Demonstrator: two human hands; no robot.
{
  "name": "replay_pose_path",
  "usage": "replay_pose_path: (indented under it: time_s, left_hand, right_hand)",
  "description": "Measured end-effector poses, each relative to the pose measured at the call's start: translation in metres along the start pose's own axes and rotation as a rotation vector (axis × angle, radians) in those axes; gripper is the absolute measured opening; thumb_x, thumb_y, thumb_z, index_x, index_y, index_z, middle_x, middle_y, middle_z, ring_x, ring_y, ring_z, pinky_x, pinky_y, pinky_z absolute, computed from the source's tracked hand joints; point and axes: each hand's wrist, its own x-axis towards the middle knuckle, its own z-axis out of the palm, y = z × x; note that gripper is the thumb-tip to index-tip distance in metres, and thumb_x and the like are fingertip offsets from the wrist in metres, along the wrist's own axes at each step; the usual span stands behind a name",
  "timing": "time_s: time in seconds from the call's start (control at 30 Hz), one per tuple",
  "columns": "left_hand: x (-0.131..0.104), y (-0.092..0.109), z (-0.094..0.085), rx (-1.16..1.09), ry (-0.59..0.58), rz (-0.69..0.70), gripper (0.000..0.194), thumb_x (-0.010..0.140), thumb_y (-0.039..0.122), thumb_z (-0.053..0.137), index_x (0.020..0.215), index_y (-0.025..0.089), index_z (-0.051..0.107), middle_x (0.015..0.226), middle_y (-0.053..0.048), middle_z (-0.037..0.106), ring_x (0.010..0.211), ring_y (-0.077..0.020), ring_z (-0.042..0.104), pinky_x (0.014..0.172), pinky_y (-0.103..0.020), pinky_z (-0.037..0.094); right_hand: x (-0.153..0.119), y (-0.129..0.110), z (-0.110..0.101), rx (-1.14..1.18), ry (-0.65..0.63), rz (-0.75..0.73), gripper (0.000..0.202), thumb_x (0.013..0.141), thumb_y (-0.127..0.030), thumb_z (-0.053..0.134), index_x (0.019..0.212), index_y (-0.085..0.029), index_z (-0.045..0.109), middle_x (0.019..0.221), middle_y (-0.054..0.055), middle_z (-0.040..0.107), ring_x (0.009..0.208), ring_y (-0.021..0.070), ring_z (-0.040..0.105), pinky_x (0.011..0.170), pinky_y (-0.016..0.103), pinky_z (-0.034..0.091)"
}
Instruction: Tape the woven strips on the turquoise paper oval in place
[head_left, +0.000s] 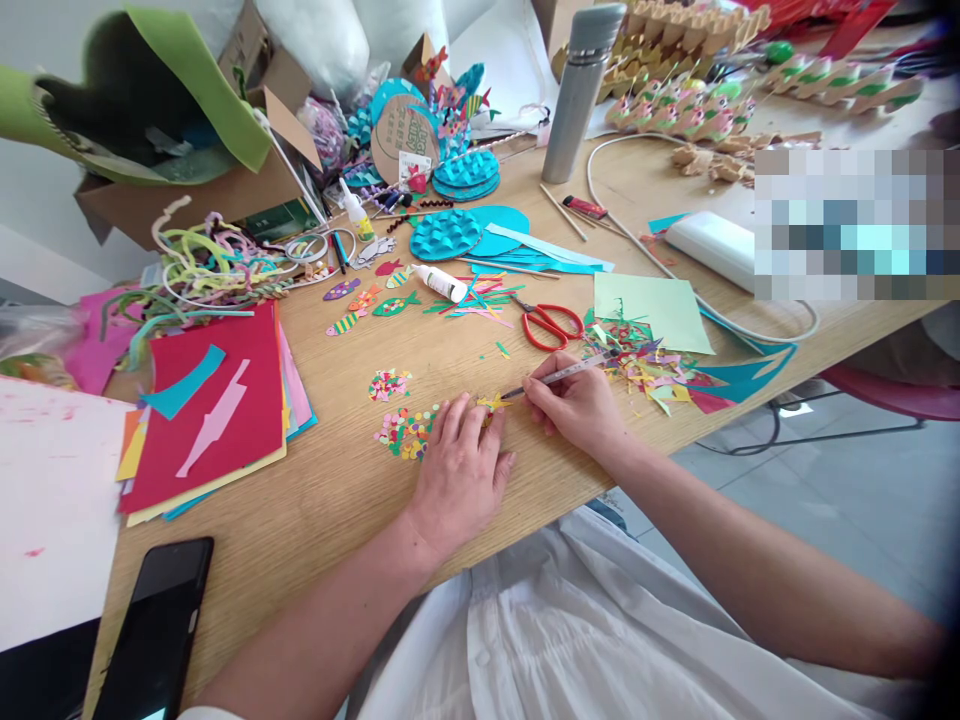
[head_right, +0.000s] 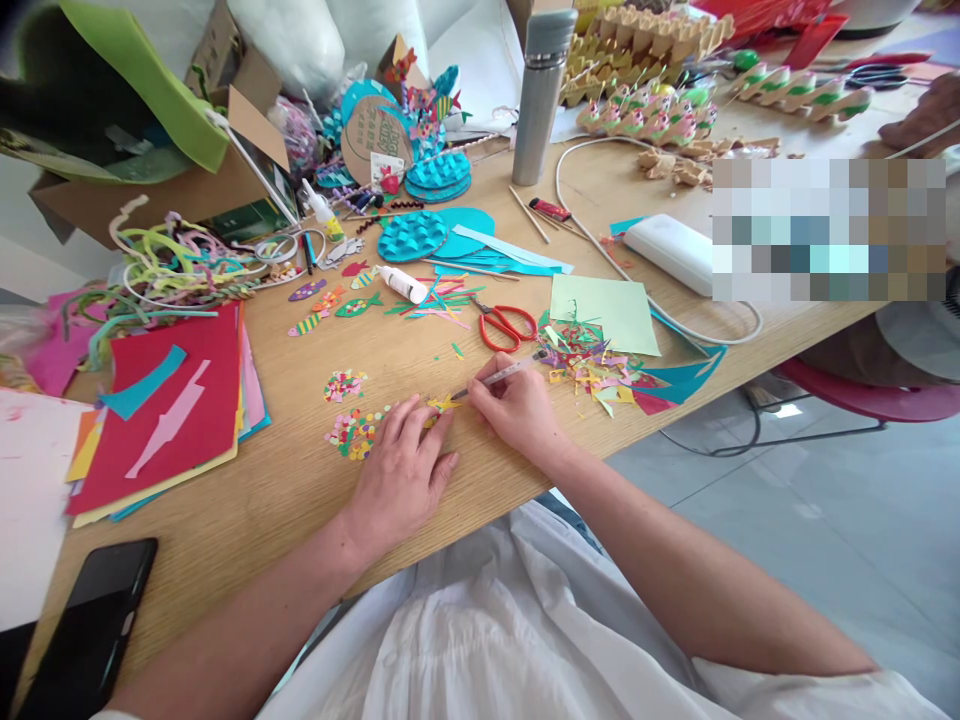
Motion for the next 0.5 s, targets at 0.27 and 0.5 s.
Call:
replay_pose_path:
  time_s: [0.27, 0.5]
  left_hand:
    - [-0.0007, 0.0005, -0.0015, -0.011, -0.012, -0.006, 0.048, 0.096, 0.036, 0.043, 0.135, 0.010, 0.052, 0.128, -0.015, 0.055, 0.133, -0.0337, 0.039, 0.114, -0.053, 0.032]
    - [-0.0002, -0.0003, -0.0015, -0.008, -0.007, -0.001, 0.047, 0.096, 0.036, 0.043, 0.135, 0.011, 0.051, 0.129, -0.015, 0.055, 0.134, -0.0329, 0.038, 0.114, -0.053, 0.033]
  right_hand:
    - [-0.0016, 0.0005, -0.0012, -0.018, -0.015, 0.001, 0.014, 0.079, -0.025, 0.060, 0.071, -0.022, 0.050, 0.047, -0.004, 0.055, 0.035, 0.0095, 0.048, 0.035, 0.021, 0.035]
    - [-0.0004, -0.0011, -0.0001, -0.038, 0.008, -0.001, 0.016, 0.079, -0.027, 0.060, 0.070, -0.022, 0.049, 0.047, -0.004, 0.055, 0.035, 0.0097, 0.048, 0.035, 0.021, 0.035]
